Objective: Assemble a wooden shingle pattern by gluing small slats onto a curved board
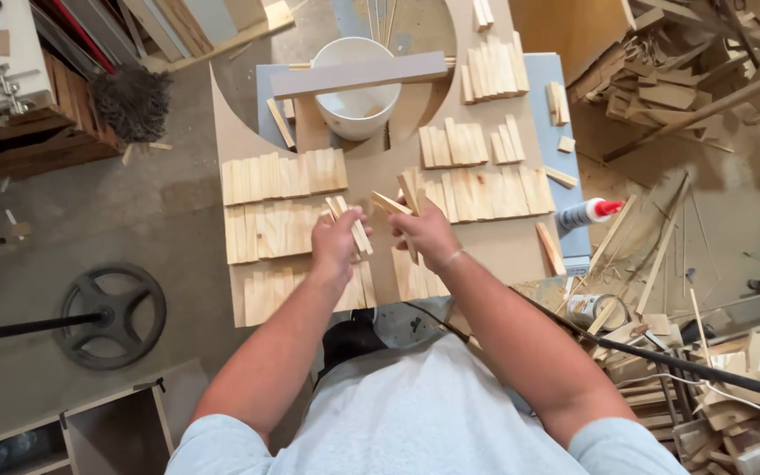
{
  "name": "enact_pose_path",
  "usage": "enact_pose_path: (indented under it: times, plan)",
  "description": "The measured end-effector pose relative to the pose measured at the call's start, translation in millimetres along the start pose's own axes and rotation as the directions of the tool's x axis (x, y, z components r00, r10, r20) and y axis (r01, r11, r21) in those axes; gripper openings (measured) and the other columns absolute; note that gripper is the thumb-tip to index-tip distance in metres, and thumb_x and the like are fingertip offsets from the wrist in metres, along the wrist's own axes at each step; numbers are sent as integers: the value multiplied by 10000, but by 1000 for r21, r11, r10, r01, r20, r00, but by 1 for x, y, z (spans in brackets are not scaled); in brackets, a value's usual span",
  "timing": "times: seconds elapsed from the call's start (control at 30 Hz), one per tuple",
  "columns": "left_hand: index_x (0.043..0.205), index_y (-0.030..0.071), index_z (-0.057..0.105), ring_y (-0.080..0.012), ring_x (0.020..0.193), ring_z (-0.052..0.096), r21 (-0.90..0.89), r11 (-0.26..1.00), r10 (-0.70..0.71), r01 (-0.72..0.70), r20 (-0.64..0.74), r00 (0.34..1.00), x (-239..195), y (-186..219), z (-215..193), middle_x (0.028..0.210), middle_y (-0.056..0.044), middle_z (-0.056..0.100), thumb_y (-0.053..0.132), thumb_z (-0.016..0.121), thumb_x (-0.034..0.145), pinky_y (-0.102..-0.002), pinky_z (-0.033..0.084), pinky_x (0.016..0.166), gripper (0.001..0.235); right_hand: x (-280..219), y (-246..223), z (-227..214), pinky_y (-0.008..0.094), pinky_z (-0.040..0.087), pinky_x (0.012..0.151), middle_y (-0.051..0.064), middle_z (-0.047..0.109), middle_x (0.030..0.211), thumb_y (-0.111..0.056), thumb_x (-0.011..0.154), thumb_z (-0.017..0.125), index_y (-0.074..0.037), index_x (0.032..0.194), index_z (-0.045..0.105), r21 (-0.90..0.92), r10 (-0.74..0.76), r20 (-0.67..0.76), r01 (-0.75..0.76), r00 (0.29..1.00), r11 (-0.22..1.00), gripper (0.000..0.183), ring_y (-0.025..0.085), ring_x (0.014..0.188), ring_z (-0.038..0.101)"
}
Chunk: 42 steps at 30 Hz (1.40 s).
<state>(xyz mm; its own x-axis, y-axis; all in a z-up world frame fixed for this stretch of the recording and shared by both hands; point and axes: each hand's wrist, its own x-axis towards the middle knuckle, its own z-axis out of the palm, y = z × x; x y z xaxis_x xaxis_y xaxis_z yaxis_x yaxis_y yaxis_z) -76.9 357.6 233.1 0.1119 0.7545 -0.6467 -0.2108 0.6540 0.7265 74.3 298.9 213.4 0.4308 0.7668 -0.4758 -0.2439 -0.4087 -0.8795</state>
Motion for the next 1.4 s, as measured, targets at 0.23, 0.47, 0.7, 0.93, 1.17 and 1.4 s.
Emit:
enact_pose_path:
  times: [0.23,0.47,0.7,0.93,1.17,1.4]
  plan:
    - [1111,46,576,-289,689,777,-51,997,-62,64,46,997,72,9,-23,919,-169,753,213,793,857,-417,661,608,374,58,25,39,398,628,663,97,722,902,-297,676,909,-140,1089,755,-347,31,-85,-59,996,936,468,228,837,701]
    - [1128,74,523,-317,699,782,-110,983,-136,149,116,984,75,11,-33,967,-199,755,239,733,899,-422,664,622,352,-1,-51,36,495,542,1022,271,592,1398,-276,821,819,-76,1426,581,-357,127,4,-117,992,927,680,387,1304,575]
    - [1161,95,568,-351,909,786,-102,949,-257,297,291,922,55,26,-42,1101,-209,762,290,641,947,-462,653,766,299,-43,-67,-18,428,592,927,209,664,1251,-180,977,632,15,1303,643,-145,85,-53,-91,995,985,380,302,1093,687]
    - [1056,88,636,-330,963,777,-101,902,-350,420,397,848,10,9,-7,1122,-188,770,203,648,923,-445,660,769,177,-76,-40,-30,353,621,773,190,714,1060,-90,911,724,34,1243,679,-176,-41,72,54,997,983,357,234,888,684]
    - [1191,122,624,-313,1018,765,-23,910,-342,413,521,782,3,-46,30,1177,-162,759,193,675,974,-475,653,821,234,-67,26,-65,305,603,670,103,642,868,-60,816,830,-32,1138,590,-51,-10,84,14,996,999,402,183,727,666]
    - [1185,139,591,-299,961,778,150,867,-471,476,557,684,-18,-45,67,1160,-149,765,232,683,967,-474,664,789,255,-83,57,-127,384,682,652,147,685,896,-3,927,681,-1,1211,527,490,41,123,-97,992,866,323,256,720,759]
